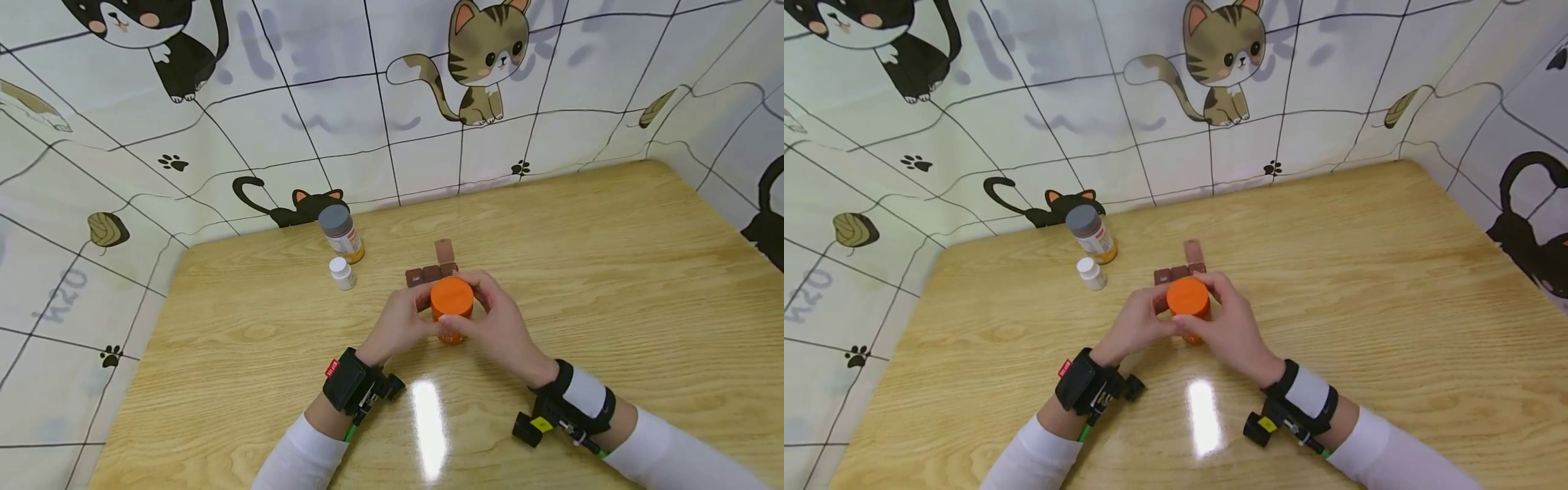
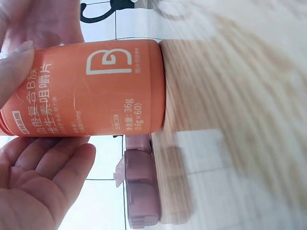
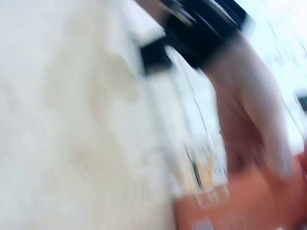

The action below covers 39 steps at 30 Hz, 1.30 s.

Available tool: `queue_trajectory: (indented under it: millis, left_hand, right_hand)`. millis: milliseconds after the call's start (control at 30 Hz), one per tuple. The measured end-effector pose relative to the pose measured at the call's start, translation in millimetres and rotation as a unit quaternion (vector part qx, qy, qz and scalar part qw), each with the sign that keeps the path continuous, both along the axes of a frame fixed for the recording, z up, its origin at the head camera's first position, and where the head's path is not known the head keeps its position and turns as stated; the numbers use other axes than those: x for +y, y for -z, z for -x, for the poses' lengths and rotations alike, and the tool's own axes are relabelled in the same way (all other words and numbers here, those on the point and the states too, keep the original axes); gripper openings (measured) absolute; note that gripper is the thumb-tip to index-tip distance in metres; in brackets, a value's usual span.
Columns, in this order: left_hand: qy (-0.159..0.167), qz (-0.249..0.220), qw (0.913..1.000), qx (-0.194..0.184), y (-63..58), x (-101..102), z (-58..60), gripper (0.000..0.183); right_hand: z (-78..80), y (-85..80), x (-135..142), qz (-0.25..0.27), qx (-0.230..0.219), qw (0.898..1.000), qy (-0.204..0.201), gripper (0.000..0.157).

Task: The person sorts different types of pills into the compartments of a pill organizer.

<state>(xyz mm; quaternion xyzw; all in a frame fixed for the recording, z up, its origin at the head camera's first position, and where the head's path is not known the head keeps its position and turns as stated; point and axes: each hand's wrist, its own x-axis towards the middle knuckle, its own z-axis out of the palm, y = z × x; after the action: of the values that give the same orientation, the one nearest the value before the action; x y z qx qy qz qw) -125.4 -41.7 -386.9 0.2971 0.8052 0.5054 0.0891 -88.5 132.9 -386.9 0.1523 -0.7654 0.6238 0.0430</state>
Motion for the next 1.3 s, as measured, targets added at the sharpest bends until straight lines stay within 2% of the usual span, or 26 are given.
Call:
queue_trajectory:
  millis: [100,200,333,533,600,667,800,900,1000,1100,1300]
  left_hand:
    - [-0.009,0.007,0.9999,0.000,-1.6,0.7,-0.7,0.049]
    - [-0.013,0.018,0.9998,0.000,-3.1,1.1,-1.5,0.051]
    - [-0.015,0.034,0.9993,0.002,-4.1,1.6,-1.3,0.050]
    - [-0.013,0.043,0.9990,0.001,-4.5,1.4,-0.7,0.050]
    - [-0.014,0.046,0.9988,0.001,-4.8,0.9,-1.0,0.049]
    - [-0.015,0.045,0.9989,-0.001,-5.0,0.5,-1.2,0.048]
    - [-0.007,0.035,0.9994,-0.002,-4.8,0.4,-0.7,0.048]
    - [0.005,0.018,0.9998,-0.001,-3.9,2.1,0.1,0.050]
    - [0.012,0.005,0.9999,-0.005,-8.4,3.2,-1.6,0.049]
    - [0.011,-0.001,0.9999,-0.010,-8.4,2.3,-1.8,0.050]
    - [0.008,0.002,0.9999,-0.009,-2.1,0.8,-0.7,0.052]
  right_hand:
    - [-9.6,2.1,-16.9,-0.002,0.051,0.996,0.079,0.051]
    - [-11.8,3.4,-26.1,0.003,0.070,0.991,0.118,0.051]
    - [-11.7,4.6,-29.3,0.001,0.073,0.988,0.138,0.053]
    - [-11.7,4.6,-28.5,-0.008,0.060,0.988,0.139,0.055]
    - [-11.6,3.9,-26.8,-0.015,0.046,0.990,0.132,0.058]
    - [-11.8,3.2,-23.5,-0.018,0.028,0.994,0.107,0.062]
    - [-10.3,2.5,-9.6,-0.031,-0.017,0.999,0.021,0.079]
    - [-5.5,2.8,6.7,-0.062,-0.051,0.995,-0.051,0.087]
    - [0.3,4.8,19.1,-0.111,-0.069,0.987,-0.095,0.085]
    - [4.8,10.6,22.8,-0.152,-0.054,0.981,-0.108,0.076]
    - [5.9,17.7,16.7,-0.188,0.003,0.979,-0.081,0.060]
